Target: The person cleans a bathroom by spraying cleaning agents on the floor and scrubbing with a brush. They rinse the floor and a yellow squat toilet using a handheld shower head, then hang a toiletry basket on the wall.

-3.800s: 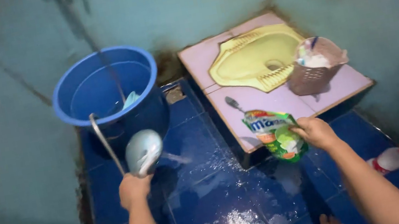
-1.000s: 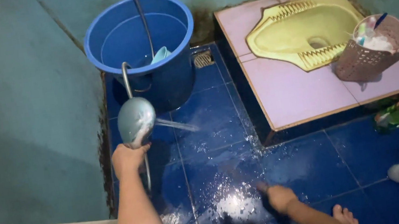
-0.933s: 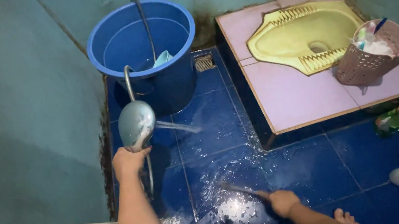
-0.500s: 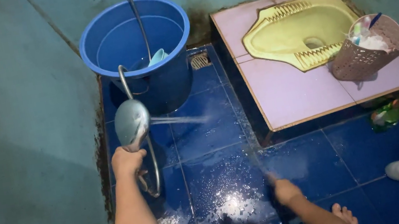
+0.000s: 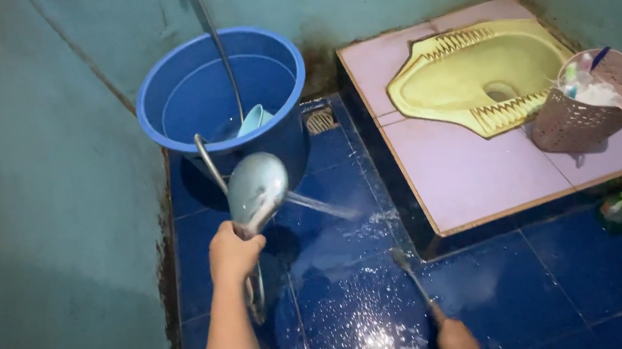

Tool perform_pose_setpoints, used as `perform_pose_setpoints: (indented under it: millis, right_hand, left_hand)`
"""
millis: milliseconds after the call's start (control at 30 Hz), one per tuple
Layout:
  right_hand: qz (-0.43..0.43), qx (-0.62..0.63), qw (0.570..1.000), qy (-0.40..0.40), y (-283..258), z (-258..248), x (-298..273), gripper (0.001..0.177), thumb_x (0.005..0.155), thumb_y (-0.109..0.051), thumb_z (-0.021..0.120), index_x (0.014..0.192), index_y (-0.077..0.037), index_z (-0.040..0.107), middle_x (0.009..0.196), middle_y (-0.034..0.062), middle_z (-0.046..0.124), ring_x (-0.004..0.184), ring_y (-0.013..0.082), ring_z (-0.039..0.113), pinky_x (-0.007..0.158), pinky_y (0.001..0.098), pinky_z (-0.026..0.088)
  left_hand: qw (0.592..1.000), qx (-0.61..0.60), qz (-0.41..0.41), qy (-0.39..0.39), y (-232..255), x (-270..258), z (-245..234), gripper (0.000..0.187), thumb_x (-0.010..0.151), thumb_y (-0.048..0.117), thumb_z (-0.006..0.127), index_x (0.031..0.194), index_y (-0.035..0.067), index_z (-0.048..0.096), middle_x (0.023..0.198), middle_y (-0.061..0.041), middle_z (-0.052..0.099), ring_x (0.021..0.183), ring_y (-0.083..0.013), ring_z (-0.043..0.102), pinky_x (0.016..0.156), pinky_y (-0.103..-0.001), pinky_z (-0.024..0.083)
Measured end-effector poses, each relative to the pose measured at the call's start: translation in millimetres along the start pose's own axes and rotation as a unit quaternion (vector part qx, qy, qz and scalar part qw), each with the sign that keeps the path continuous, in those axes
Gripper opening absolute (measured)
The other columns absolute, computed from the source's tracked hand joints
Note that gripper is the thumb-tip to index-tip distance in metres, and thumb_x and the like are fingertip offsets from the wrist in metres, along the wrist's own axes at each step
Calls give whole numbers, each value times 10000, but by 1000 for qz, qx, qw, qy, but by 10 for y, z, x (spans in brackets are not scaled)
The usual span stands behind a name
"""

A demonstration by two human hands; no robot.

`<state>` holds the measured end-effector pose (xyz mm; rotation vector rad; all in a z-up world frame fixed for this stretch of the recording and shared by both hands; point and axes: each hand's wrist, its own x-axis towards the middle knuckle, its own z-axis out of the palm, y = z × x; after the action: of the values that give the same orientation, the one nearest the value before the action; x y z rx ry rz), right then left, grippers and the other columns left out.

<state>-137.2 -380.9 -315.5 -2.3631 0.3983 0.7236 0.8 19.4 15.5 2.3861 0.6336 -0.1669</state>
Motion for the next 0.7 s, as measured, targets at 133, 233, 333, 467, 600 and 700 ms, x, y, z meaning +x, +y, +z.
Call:
perform_pose_setpoints:
  millis: [133, 233, 333, 467, 600, 700]
  right_hand:
    - [58, -2, 996, 66, -486, -83, 707, 652, 971, -58, 309, 1577, -280, 397, 1096, 192, 747, 990, 359, 738, 865, 474, 596]
    - [-31, -138, 985, 102, -383, 203, 2188, 501, 952, -170, 489, 1442, -95, 566, 1139, 173, 761, 1146, 316, 735, 958, 413, 602]
    - [64, -19, 997, 27, -1081, -332, 1153, 602, 955, -94, 274, 1526, -221, 414, 1395, 189, 625, 1281, 381, 628, 1096, 530, 474]
    - [35, -170, 983, -56, -702, -128, 499, 680, 1045, -229, 276, 1652, -412, 30, 1178, 105, 708, 1052, 279, 720, 910, 456, 560]
    - [98, 6, 995, 17, -833, -122, 891, 758, 958, -99, 320, 1616, -463, 223, 1150, 171, 740, 1049, 344, 730, 928, 470, 563]
    - [47, 9, 999, 21, -1003, -45, 1011, 872, 863, -4, 358, 1621, -425, 268, 1284, 268, 622, 1156, 405, 659, 1020, 471, 508]
  left_hand:
    - [1000, 3, 5, -5, 70, 129, 129, 410, 747, 287, 735, 1094, 97, 628, 1094, -116, 719, 1010, -352, 667, 815, -451, 507]
    - [1000, -10, 13, 12, 107, 267, 219, 547, 713, 267, 767, 1202, 46, 663, 1183, -206, 725, 1188, -385, 671, 935, -502, 586]
    - [1000, 23, 17, 2, 263, 288, 183, 394, 740, 368, 715, 1022, 109, 622, 1036, -112, 726, 944, -364, 677, 788, -466, 512]
    - [998, -22, 42, 29, 405, 451, 160, 339, 706, 358, 712, 923, 113, 623, 915, -90, 719, 869, -341, 667, 762, -441, 494]
    - [982, -109, 109, 114, 514, 603, 170, 407, 693, 438, 818, 830, 138, 579, 763, -45, 635, 739, -268, 596, 676, -417, 441]
    - [963, -174, 97, 183, 779, 542, 8, 508, 698, 512, 852, 742, 135, 515, 691, -35, 590, 667, -245, 550, 636, -404, 415]
